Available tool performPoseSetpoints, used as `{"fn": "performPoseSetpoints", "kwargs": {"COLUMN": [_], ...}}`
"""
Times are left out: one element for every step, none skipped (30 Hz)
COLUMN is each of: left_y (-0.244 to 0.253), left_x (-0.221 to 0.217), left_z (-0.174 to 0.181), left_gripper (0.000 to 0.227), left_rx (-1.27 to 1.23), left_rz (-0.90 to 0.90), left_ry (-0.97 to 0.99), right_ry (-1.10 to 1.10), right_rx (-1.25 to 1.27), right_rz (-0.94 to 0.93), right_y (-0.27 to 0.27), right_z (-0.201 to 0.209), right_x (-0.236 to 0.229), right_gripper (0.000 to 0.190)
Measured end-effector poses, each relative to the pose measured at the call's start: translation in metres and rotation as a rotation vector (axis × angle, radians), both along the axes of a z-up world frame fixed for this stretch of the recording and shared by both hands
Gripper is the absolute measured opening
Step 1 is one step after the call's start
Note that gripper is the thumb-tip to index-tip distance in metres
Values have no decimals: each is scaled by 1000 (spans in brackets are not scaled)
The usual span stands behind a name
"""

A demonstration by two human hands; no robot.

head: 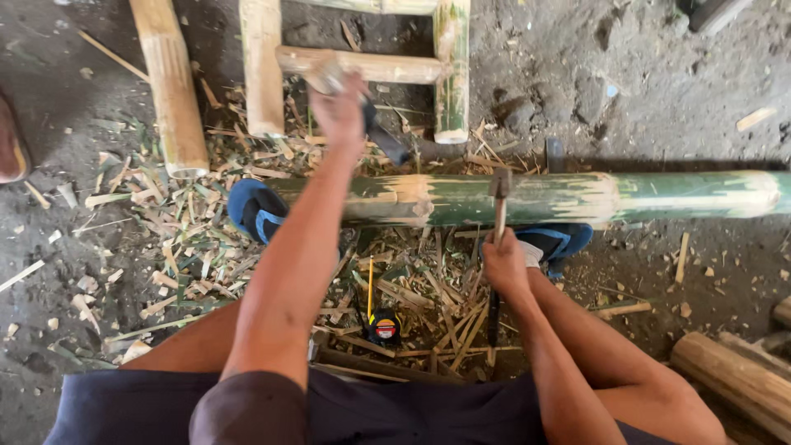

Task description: The person measures and marks a bamboo pole with a tape measure and pencil, then uses a chisel and hammer to carve a notch into the bamboo.

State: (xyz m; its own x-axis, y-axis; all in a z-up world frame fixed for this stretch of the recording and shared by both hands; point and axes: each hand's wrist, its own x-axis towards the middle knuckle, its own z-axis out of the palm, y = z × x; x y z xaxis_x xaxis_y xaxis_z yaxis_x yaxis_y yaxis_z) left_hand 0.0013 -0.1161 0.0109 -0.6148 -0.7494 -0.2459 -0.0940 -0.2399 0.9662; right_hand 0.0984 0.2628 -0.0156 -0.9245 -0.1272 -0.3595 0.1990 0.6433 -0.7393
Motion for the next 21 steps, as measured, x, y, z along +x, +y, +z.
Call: {"fn": "performPoseSetpoints", "kwargs": {"left_y": [-18, -27, -33, -35, -35, -30, -24, -19, -13, -11, -9, -7, -6, -5, -4, -3, -1, 0, 3, 4, 6], "left_x": [6, 16, 30, 43, 58, 75, 89, 102, 114, 122, 129, 136, 140, 144, 147, 149, 152, 155, 157, 159, 161], "left_z": [1, 0, -2, -3, -6, -11, -15, -19, -23, -26, -29, -32, -33, -33, -33, -34, -34, -35, -37, -38, -41], "left_gripper": [70, 64, 58, 53, 50, 47, 44, 39, 34, 29, 25, 22, 18, 19, 21, 23, 21, 19, 17, 18, 18], "left_rx": [178, 208, 234, 257, 239, 222, 207, 198, 189, 180, 193, 207, 219, 200, 181, 162, 185, 209, 233, 212, 193], "left_rz": [132, 37, -55, -148, -128, -109, -92, -30, 31, 92, 134, 176, 214, 230, 244, 257, 278, 298, 316, 330, 347], "left_ry": [161, 202, 242, 283, 273, 264, 255, 306, 357, 408, 422, 436, 451, 461, 473, 484, 464, 444, 423, 424, 426], "right_ry": [-31, -8, 12, 32, 33, 35, 39, 140, 241, 343, 281, 220, 160, 96, 33, -30, -54, -79, -104, -99, -94], "right_rx": [-18, -30, -42, -55, -36, -17, 4, -21, -46, -73, -69, -65, -61, -81, -101, -121, -162, -203, -244, -240, -233], "right_rz": [-2, 41, 86, 132, 144, 155, 165, 231, 297, 363, 338, 314, 287, 260, 232, 203, 187, 172, 153, 138, 127], "right_y": [-7, -14, -21, -28, -35, -42, -46, -50, -53, -57, -59, -60, -63, -65, -66, -67, -69, -70, -70, -71, -70], "right_z": [2, 4, 4, 4, 3, 3, 3, 3, 4, 5, 6, 7, 9, 11, 13, 15, 17, 18, 20, 21, 23], "right_x": [0, 0, 1, 2, 3, 4, 4, 4, 4, 4, 6, 7, 8, 9, 9, 10, 10, 11, 13, 14, 15], "right_gripper": [18, 18, 17, 17, 17, 16, 16, 15, 14, 14, 14, 14, 14, 13, 12, 12, 11, 11, 11, 10, 10]}}
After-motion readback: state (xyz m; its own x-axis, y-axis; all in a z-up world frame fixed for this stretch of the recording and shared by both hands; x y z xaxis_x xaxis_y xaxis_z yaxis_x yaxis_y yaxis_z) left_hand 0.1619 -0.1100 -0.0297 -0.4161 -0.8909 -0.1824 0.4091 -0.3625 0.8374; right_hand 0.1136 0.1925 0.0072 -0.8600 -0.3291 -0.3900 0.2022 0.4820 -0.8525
